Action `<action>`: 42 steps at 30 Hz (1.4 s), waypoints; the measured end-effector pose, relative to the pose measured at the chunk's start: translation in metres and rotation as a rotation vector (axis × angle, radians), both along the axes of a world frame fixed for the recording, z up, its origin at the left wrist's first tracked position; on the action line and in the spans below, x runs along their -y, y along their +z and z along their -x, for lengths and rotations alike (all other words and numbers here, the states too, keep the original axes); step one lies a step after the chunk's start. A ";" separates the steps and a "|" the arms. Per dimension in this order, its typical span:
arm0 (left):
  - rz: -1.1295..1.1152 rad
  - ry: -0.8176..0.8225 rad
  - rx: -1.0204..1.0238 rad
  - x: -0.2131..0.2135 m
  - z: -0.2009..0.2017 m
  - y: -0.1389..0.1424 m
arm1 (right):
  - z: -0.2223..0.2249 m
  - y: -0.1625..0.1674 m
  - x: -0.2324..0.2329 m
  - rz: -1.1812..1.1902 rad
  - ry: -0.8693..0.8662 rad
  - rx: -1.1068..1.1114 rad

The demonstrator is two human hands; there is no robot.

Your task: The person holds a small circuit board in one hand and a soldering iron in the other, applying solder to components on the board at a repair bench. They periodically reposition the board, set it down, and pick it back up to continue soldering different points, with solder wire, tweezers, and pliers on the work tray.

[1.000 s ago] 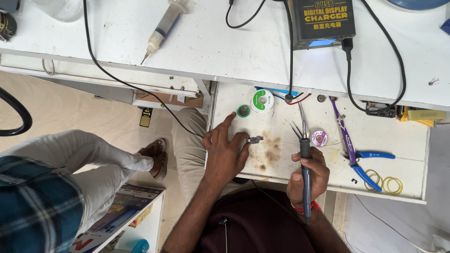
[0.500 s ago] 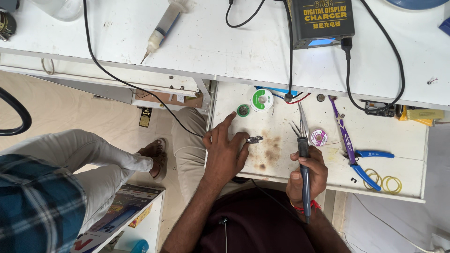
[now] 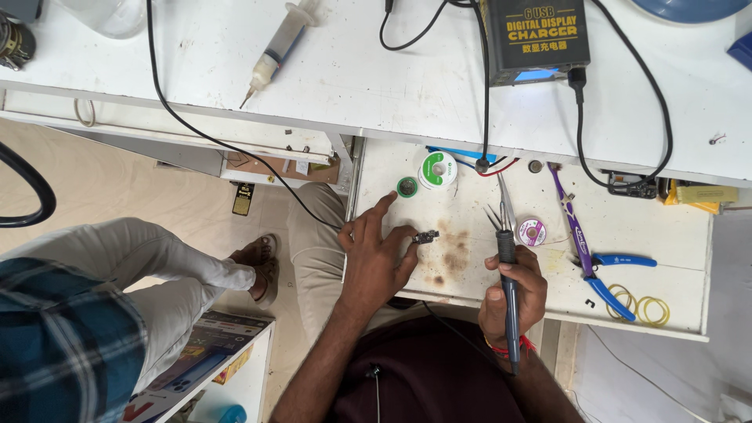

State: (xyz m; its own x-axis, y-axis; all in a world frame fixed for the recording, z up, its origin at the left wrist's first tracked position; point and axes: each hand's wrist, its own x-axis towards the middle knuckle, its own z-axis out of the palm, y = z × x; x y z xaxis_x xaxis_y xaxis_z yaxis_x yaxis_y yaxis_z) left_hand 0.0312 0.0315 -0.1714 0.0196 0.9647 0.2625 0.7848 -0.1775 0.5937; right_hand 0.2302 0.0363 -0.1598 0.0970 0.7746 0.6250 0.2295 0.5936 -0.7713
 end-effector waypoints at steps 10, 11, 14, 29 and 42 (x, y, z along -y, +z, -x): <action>0.029 -0.037 0.022 0.001 0.001 0.004 | 0.001 -0.002 0.002 0.007 0.012 -0.044; 0.028 -0.036 0.021 0.001 0.001 0.005 | 0.001 -0.002 0.002 0.007 0.011 -0.052; 0.020 -0.024 0.037 0.001 0.001 0.006 | 0.002 -0.002 0.002 0.007 0.012 -0.070; -0.394 0.088 0.295 0.017 0.011 0.029 | 0.008 0.029 0.006 0.138 0.128 -0.016; -0.495 0.446 1.082 0.026 0.065 0.054 | 0.009 0.048 0.009 0.481 0.185 0.077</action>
State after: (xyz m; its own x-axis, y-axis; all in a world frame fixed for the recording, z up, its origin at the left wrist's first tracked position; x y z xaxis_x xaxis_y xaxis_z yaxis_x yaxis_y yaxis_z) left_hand -0.0339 0.0054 -0.1173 -0.7295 0.6267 0.2741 -0.0091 -0.4096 0.9122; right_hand 0.2213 0.0270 -0.1115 -0.1007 0.9758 0.1942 0.2208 0.2122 -0.9519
